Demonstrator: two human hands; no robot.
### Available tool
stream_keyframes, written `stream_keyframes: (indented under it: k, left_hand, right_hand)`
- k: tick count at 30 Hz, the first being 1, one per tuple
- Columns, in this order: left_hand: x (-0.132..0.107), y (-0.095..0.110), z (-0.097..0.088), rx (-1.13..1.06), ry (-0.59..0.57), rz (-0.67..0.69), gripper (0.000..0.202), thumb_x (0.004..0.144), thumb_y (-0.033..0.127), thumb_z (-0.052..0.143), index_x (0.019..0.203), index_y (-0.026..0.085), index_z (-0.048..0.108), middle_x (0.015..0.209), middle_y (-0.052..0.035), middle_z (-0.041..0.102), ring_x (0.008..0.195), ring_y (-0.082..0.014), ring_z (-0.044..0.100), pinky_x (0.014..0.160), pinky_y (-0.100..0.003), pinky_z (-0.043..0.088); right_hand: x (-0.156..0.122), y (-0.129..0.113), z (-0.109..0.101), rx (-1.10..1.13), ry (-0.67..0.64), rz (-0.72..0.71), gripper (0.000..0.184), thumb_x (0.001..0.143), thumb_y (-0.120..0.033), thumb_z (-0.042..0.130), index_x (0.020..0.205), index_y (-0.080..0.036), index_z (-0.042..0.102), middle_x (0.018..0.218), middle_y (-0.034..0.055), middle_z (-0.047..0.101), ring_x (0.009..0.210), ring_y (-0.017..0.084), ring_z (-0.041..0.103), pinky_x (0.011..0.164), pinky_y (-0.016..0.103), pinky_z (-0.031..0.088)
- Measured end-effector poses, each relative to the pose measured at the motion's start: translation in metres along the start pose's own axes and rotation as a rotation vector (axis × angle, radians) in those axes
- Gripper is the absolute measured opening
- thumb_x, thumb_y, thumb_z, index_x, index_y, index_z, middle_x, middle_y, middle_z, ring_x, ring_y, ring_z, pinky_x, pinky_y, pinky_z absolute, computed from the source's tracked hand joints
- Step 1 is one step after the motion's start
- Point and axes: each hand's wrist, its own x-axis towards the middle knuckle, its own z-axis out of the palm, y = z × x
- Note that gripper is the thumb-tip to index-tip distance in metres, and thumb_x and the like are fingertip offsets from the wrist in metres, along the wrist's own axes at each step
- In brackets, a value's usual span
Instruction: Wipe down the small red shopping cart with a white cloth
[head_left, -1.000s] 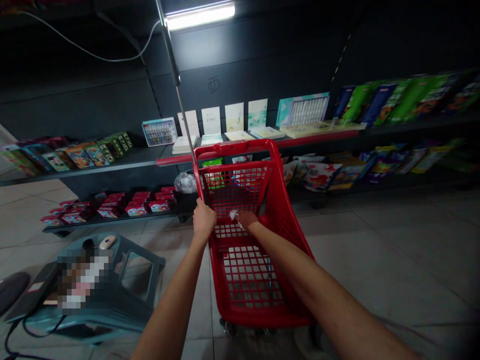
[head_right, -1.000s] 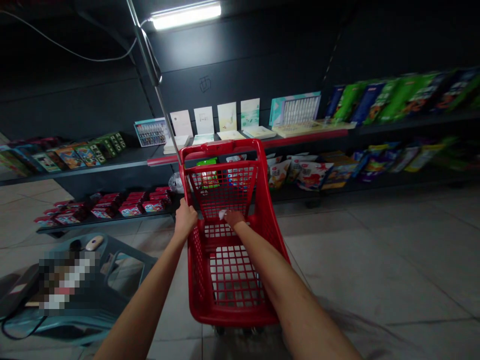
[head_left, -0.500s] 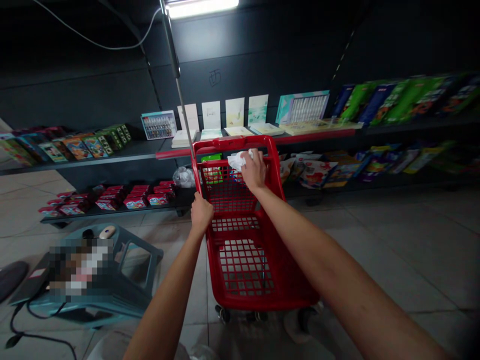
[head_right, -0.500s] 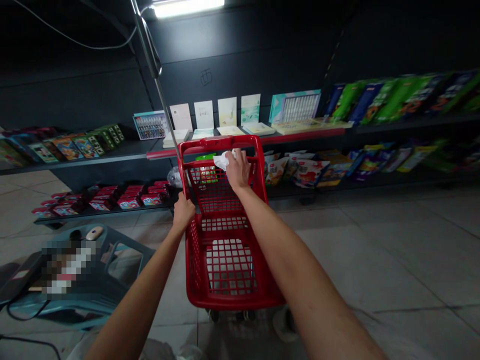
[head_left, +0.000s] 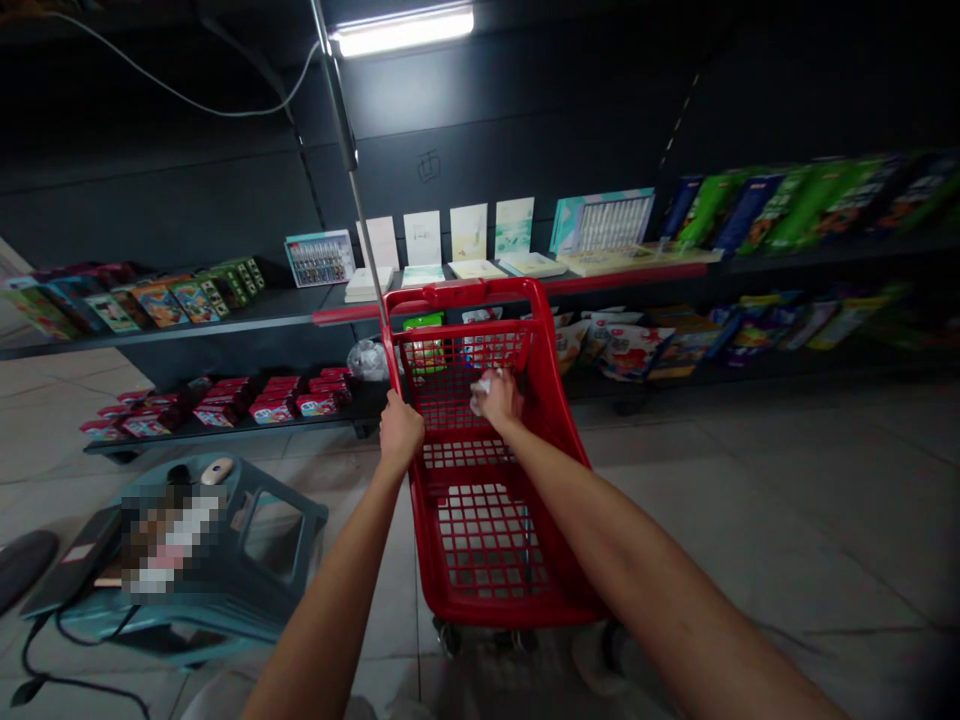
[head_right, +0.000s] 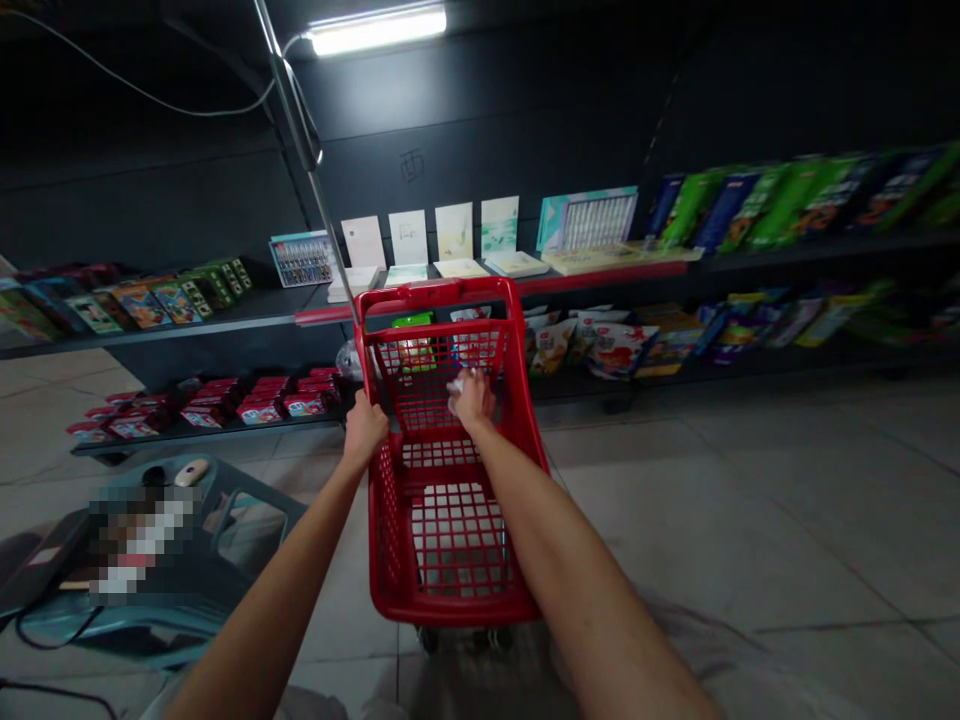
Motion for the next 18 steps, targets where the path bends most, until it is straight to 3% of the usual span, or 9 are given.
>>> stream_keyframes:
  k: [4,6,13,18]
  left_hand:
    - [0.003,-0.001,-0.002,-0.009,-0.009,0.019,0.032,0.097,0.017,0.040,0.127,0.017,0.051,0.117,-0.0211,0.072,0.109,-0.0314,0.071,0.093,-0.039,0.052]
    - [0.003,-0.002,-0.003,-0.009,-0.016,0.017,0.032,0.097,0.018,0.040,0.127,0.017,0.051,0.117,-0.0208,0.072,0.110,-0.0310,0.071,0.093,-0.038,0.052]
    - [0.003,-0.005,-0.004,-0.005,-0.008,0.026,0.031,0.098,0.019,0.039,0.126,0.018,0.050,0.117,-0.0199,0.072,0.109,-0.0299,0.071,0.092,-0.036,0.052]
    - [-0.001,-0.004,-0.003,-0.007,-0.002,0.024,0.030,0.098,0.018,0.039,0.125,0.017,0.050,0.120,-0.0207,0.071,0.111,-0.0303,0.070,0.092,-0.037,0.052]
  right_hand:
    - [0.036,-0.018,-0.022,0.084,0.407,-0.052,0.037,0.094,-0.025,0.045,0.128,-0.023,0.058,0.137,0.0144,0.048,0.128,0.029,0.044,0.099,0.043,0.047]
    - [0.037,-0.012,-0.023,0.082,0.442,-0.058,0.037,0.095,-0.021,0.043,0.128,-0.022,0.060,0.135,0.0155,0.049,0.125,0.030,0.044,0.099,0.043,0.046]
    - [-0.013,0.038,0.029,-0.147,-0.020,0.050,0.046,0.095,-0.014,0.039,0.135,-0.023,0.060,0.139,0.0180,0.053,0.121,0.029,0.052,0.086,0.037,0.051]
    - [-0.042,0.036,0.058,-0.201,-0.361,0.107,0.041,0.093,-0.017,0.055,0.134,-0.015,0.063,0.135,0.0236,0.058,0.120,0.032,0.061,0.091,0.040,0.053]
